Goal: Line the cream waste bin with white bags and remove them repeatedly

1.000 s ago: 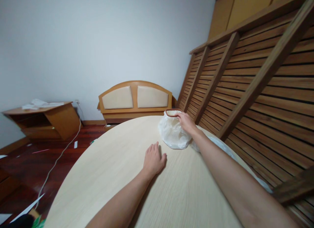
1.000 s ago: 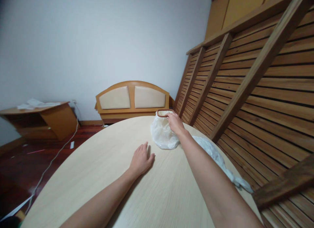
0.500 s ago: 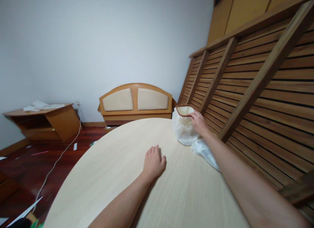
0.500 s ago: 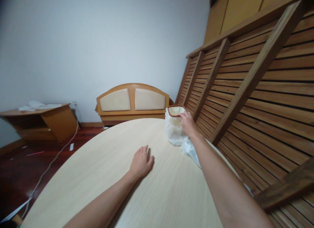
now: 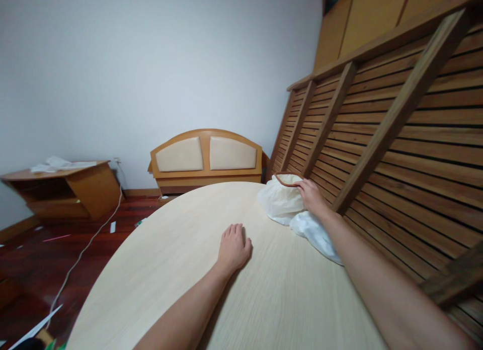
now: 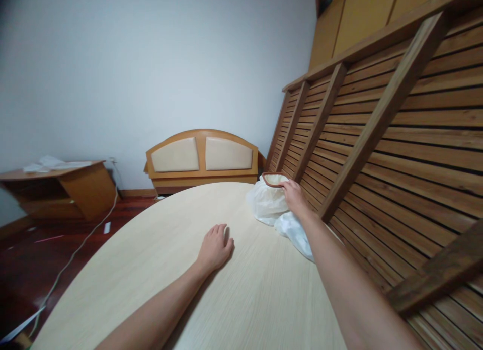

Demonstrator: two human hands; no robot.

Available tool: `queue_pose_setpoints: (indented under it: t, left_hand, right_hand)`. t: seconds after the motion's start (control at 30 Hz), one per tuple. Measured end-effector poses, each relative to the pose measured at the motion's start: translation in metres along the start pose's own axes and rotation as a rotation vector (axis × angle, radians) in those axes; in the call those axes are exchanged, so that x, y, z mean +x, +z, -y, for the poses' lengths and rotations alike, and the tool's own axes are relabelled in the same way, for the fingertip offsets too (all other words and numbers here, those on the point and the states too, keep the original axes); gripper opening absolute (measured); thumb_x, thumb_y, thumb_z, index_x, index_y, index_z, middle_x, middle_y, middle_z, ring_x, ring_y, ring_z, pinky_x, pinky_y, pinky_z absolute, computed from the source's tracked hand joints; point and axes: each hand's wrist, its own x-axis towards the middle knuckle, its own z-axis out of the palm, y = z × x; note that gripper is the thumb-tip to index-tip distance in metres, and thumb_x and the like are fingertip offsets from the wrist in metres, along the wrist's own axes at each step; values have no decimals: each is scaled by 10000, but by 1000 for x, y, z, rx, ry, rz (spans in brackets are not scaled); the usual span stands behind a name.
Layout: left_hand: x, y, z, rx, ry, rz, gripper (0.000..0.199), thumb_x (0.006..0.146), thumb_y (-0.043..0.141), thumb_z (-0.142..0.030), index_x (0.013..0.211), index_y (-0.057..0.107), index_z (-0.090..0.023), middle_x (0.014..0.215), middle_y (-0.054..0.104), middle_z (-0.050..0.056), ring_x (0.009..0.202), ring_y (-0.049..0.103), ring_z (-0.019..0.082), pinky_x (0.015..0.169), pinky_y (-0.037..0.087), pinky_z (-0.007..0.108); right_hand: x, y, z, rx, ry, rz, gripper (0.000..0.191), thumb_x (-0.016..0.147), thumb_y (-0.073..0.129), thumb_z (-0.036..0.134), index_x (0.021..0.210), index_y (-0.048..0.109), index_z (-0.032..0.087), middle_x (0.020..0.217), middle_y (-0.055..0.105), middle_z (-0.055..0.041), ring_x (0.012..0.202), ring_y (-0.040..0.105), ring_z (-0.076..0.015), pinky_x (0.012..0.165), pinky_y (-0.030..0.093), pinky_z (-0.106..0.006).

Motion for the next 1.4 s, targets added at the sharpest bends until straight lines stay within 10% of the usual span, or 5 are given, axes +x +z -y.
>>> queue_pose_setpoints:
  t: [0.7, 1.0, 1.4]
  left_hand:
    - [-8, -11, 6, 2, 29, 2, 354, 921, 471, -300, 1174, 657, -136, 1319, 614, 161, 1262, 530, 283, 1114, 375, 420]
    - [-9, -10, 6, 19, 59, 18, 364, 929, 460, -318, 1184, 662, -154, 1352, 614, 157, 1283, 529, 298, 1123, 382, 446]
    - [2, -13, 29, 35, 217, 81, 388, 936, 478, -329, 1266, 653, -225, 1396, 603, 103, 1333, 508, 261, 1162, 359, 407]
  right_hand:
    - [-7, -18, 23, -126, 18, 50, 319, 959, 435, 231, 1104, 719, 219, 1078, 685, -140, 1079, 531, -314, 947, 461, -439]
    - [-17, -25, 85, -121, 11, -46, 354, 946, 440, 197, 1252, 618, 187, 1318, 576, -163, 1282, 433, -339, 1063, 370, -520]
    - [-113, 40, 170, 74, -62, 490, 449, 951, 548, 451, 1302, 631, 183, 1401, 604, -148, 1331, 517, -297, 1102, 388, -477]
